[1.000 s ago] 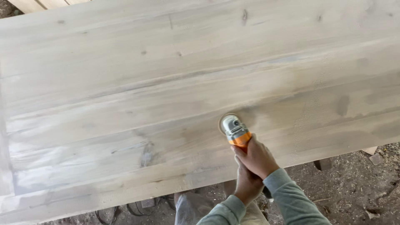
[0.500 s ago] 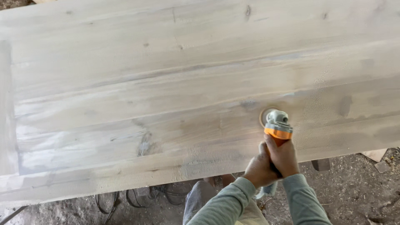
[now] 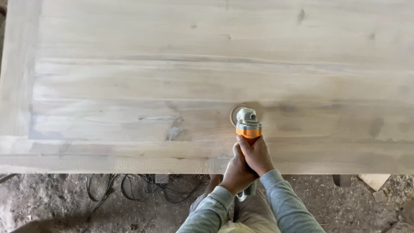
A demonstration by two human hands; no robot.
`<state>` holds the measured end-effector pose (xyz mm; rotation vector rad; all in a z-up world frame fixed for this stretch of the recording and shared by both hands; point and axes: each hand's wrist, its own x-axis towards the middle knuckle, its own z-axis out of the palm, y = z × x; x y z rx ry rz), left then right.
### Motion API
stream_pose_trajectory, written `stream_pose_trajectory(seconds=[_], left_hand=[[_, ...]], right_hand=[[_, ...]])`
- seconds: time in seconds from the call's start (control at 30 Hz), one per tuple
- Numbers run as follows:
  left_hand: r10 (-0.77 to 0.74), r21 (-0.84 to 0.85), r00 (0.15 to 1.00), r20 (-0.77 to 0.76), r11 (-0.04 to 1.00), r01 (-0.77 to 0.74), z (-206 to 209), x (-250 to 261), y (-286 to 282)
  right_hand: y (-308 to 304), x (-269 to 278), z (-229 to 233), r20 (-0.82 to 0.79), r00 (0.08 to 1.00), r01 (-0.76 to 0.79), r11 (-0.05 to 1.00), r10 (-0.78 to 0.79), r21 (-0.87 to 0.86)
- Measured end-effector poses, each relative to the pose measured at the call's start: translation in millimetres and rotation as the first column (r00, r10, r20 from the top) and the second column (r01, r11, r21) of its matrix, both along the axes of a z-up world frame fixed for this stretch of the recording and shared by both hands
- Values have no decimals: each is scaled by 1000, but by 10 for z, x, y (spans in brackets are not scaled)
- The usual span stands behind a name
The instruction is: The person uses a power sander to sand a large wooden surface, moving the tool across the board while periodically wiping the surface with a cloth.
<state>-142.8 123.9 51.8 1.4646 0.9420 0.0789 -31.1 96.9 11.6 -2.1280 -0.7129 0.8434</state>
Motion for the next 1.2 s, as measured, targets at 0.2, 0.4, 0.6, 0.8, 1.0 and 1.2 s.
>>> stream_pose_trajectory(seconds=[0.2, 0.4, 0.6, 0.8, 1.0, 1.2], left_hand=[[96, -4, 995, 8, 995, -96, -173, -477, 175], [344, -17, 938, 50, 939, -343, -208, -793, 204], [494, 148, 839, 228, 834, -531, -369, -361, -328], [407, -202, 867, 286, 910, -361, -279, 493, -869], [249, -205, 927, 281, 959, -195, -277, 1252, -1292], [-131, -28, 980, 153, 990, 137, -292, 1793, -1552]], right_hand=[[376, -479, -96, -148, 974, -169, 985, 173, 40], [708, -905, 83, -96, 904, -422, 906, 416, -42], [464, -610, 262, 36, 808, -576, 801, 588, -163], [-243, 371, 206, -18, 899, -419, 845, 438, -332], [-855, 1225, 70, 61, 947, -272, 887, 316, -372], [-1411, 1780, 4, -80, 997, -39, 933, 11, -359]])
